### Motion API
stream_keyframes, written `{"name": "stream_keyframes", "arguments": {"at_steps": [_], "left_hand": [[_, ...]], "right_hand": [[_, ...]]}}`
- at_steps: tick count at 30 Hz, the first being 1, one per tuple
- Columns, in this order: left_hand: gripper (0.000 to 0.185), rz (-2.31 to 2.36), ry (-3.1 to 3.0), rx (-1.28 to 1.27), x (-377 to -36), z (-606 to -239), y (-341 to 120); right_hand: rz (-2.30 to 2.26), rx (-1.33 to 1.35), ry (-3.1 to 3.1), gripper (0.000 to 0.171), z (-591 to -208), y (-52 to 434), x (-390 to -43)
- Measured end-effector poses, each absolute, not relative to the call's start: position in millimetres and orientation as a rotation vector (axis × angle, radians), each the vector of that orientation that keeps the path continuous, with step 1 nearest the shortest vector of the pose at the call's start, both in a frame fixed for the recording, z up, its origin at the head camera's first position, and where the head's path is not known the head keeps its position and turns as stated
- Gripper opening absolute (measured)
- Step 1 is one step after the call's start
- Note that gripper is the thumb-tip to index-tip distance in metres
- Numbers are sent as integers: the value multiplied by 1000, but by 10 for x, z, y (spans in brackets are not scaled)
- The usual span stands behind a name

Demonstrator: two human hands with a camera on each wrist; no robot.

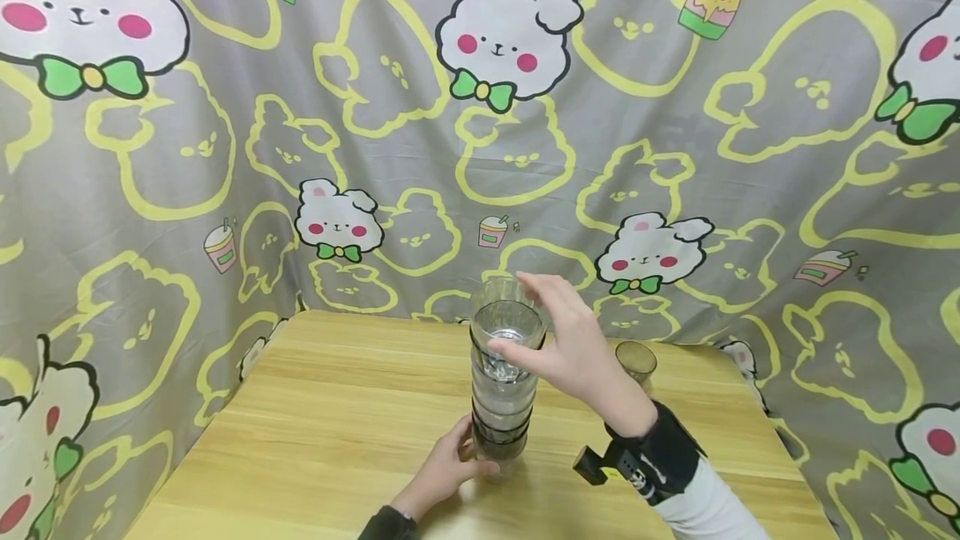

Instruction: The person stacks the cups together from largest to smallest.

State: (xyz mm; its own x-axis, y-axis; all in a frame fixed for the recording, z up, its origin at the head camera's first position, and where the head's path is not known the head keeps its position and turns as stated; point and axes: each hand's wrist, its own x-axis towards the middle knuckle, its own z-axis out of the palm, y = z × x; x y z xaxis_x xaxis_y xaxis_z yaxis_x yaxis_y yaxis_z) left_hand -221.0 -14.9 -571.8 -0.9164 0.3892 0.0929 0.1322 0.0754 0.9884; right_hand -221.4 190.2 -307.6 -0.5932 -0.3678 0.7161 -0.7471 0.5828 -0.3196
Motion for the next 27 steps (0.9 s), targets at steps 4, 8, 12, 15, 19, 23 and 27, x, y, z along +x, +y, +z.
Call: {"name": "stream_keyframes", "arguments": {"at_steps": [4,8,12,15,19,23,27], "left_hand": [[79,1942,2162,527,-2208,-5706,-143],[78,1949,2162,528,-2193,-5678,-144],[78,1956,2148,519,-2177,-5659,-142],[78,1958,2144,513,-2178,-5656,-135],[78,1960,2142,507,-2178,-5666,-126],[78,1962,2146,505,-2178,-5678,-125],[78,1968,2148,504,-2182,-5678,-134]], "right_hand": [[834,882,-2215,81,-3082,1902,-2214],[841,878,-2223,83,-3089,1903,-2211],[842,877,-2235,87,-3100,1912,-2206],[839,883,-2235,91,-3108,1928,-2205],[841,886,-2216,94,-3121,1962,-2205],[860,875,-2174,94,-3147,2013,-2211],[892,859,-2130,90,-3193,2090,-2243]]}}
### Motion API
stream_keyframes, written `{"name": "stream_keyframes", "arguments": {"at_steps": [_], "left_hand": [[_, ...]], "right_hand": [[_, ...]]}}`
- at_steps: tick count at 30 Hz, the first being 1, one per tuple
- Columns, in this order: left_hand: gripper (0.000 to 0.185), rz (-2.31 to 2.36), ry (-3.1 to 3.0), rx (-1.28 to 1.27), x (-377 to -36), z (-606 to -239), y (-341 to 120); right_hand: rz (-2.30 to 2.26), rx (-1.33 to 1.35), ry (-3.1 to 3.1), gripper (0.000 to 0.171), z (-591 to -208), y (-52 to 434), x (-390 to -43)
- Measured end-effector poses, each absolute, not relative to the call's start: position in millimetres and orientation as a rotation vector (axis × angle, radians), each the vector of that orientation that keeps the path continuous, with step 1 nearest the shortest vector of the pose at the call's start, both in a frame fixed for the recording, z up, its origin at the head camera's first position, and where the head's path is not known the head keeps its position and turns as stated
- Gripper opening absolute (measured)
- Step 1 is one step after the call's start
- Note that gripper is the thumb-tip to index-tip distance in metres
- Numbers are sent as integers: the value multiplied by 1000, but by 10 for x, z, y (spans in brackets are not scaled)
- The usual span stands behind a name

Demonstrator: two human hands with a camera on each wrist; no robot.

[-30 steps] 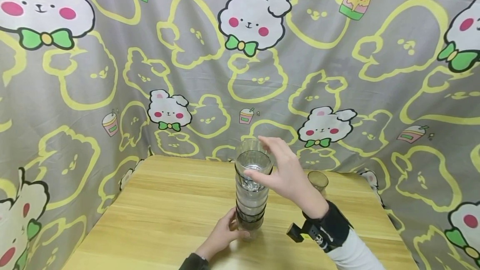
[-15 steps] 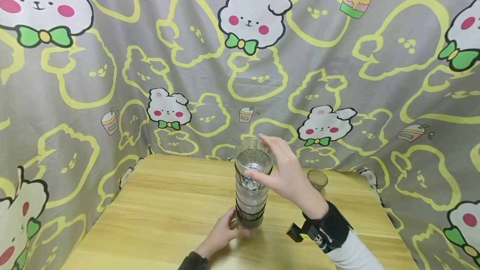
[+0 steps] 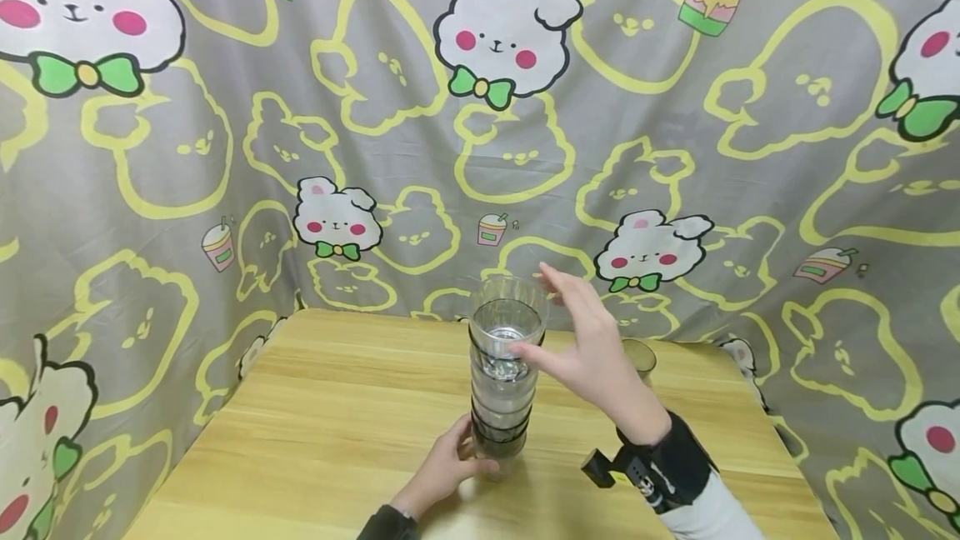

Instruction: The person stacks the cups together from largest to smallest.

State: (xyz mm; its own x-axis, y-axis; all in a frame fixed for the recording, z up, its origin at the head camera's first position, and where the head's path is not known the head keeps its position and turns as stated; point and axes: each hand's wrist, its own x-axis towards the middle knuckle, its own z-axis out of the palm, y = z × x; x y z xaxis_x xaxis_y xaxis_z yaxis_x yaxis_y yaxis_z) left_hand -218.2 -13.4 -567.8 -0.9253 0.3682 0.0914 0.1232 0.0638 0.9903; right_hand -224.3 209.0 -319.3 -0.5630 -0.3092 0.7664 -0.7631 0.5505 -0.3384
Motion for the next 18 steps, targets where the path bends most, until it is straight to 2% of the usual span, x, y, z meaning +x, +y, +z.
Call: {"name": "stream_keyframes", "arguments": {"at_steps": [11,18], "left_hand": [[80,1958,2162,519,-2200,-5720,-141],[80,1954,2151,506,-2193,-5698,-145]], "right_hand": [[1036,736,-2078,84,-3370,2347,-2328],[1063,551,-2140,80,-3536,2526,-2429]]}}
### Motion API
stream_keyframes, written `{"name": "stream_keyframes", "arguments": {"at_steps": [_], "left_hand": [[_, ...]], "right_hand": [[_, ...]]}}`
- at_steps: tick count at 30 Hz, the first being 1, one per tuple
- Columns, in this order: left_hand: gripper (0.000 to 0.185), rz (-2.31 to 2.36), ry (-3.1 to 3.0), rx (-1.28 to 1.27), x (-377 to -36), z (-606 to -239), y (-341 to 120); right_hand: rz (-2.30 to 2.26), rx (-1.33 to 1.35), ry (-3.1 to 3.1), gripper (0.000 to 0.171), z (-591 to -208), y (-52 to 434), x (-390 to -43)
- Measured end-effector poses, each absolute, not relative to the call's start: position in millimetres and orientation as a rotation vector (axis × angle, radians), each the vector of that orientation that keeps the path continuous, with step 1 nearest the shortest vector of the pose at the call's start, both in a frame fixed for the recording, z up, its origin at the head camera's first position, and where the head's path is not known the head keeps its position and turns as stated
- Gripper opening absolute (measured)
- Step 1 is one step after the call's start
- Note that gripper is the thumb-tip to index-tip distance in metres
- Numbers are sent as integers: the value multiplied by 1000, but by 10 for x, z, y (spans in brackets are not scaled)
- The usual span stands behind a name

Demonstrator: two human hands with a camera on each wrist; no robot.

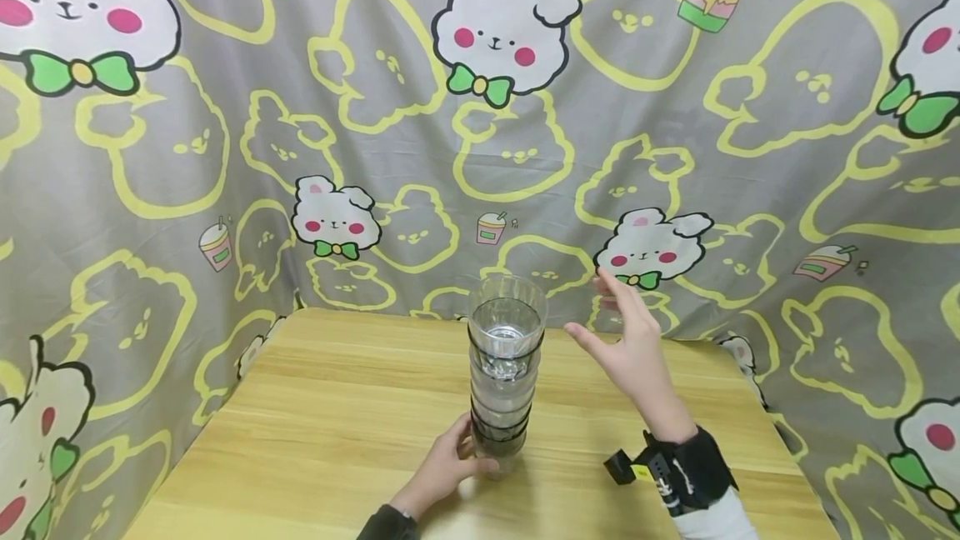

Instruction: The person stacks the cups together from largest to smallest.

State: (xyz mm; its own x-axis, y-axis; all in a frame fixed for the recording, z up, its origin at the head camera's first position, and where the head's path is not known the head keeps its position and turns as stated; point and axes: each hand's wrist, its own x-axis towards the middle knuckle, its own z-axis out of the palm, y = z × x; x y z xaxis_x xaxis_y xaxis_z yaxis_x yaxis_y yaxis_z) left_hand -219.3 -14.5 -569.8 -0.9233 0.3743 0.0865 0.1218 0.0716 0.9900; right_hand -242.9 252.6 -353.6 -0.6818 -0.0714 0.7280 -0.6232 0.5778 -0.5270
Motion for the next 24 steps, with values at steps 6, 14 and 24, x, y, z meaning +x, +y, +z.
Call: {"name": "stream_keyframes", "arguments": {"at_steps": [6,14,24], "left_hand": [[80,1954,2139,499,-2183,-5674,-145],[80,1932,2151,485,-2193,-5696,-137],[81,1925,2174,463,-2186,-5679,-142]], "right_hand": [[1032,317,-2224,76,-3762,2732,-2581],[1051,147,-2349,81,-4035,2948,-2714],[1011,40,-2434,88,-4480,3166,-2884]]}}
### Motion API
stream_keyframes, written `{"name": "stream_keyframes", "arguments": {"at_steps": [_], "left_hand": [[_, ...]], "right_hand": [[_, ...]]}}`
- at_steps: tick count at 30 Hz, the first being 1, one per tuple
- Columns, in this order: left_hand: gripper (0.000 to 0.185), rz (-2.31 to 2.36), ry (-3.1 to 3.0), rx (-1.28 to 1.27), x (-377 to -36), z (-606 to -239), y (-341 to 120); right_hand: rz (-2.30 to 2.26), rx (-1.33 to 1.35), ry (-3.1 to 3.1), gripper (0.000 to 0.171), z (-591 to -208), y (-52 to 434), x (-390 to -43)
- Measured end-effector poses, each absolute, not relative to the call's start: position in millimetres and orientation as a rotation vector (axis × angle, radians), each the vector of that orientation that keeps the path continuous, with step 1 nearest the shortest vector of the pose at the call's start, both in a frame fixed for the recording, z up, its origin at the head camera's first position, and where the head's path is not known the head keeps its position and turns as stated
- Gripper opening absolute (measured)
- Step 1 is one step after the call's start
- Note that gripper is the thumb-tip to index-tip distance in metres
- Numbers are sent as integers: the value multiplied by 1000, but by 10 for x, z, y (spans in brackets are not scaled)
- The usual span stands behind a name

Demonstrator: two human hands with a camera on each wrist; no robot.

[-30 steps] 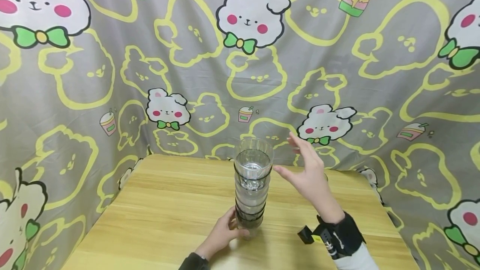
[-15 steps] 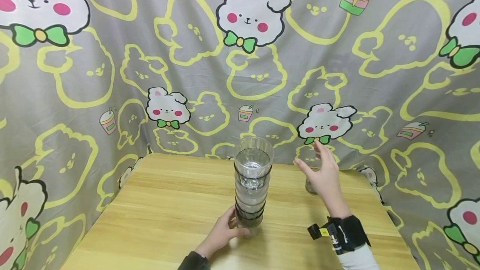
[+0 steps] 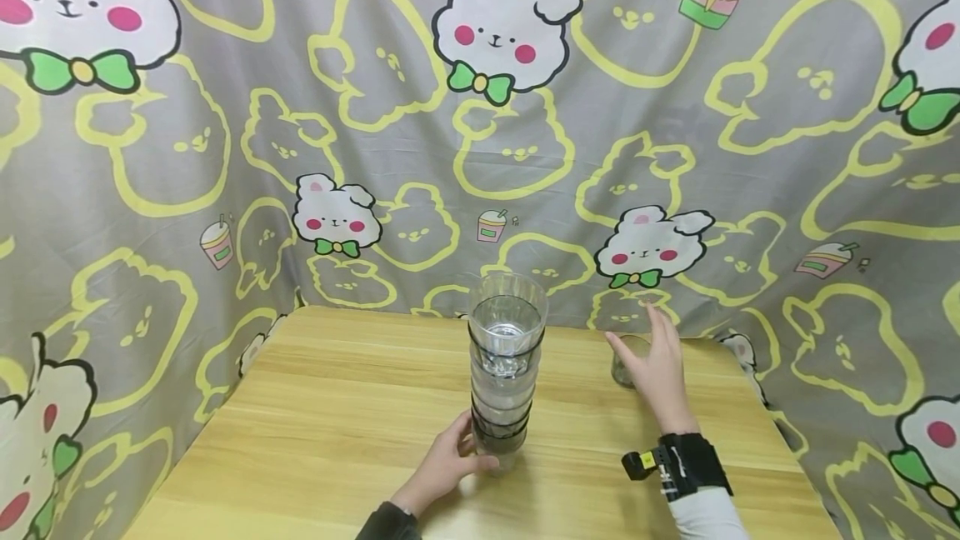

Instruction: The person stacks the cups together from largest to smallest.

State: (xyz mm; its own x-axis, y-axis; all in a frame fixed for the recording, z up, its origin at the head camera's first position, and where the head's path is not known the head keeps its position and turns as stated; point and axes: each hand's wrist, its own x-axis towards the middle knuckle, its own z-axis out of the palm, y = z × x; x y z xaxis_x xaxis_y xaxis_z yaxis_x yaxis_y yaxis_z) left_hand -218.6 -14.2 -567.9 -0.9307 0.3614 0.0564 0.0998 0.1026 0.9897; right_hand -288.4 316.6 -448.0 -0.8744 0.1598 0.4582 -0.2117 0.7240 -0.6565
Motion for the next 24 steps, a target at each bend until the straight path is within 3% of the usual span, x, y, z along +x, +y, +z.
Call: {"name": "stream_keyframes", "arguments": {"at_steps": [24], "left_hand": [[81,1910,2184,460,-2209,-5721,-133]], "right_hand": [[1117,-287,-2556,104,-5290,3485,-3209]]}}
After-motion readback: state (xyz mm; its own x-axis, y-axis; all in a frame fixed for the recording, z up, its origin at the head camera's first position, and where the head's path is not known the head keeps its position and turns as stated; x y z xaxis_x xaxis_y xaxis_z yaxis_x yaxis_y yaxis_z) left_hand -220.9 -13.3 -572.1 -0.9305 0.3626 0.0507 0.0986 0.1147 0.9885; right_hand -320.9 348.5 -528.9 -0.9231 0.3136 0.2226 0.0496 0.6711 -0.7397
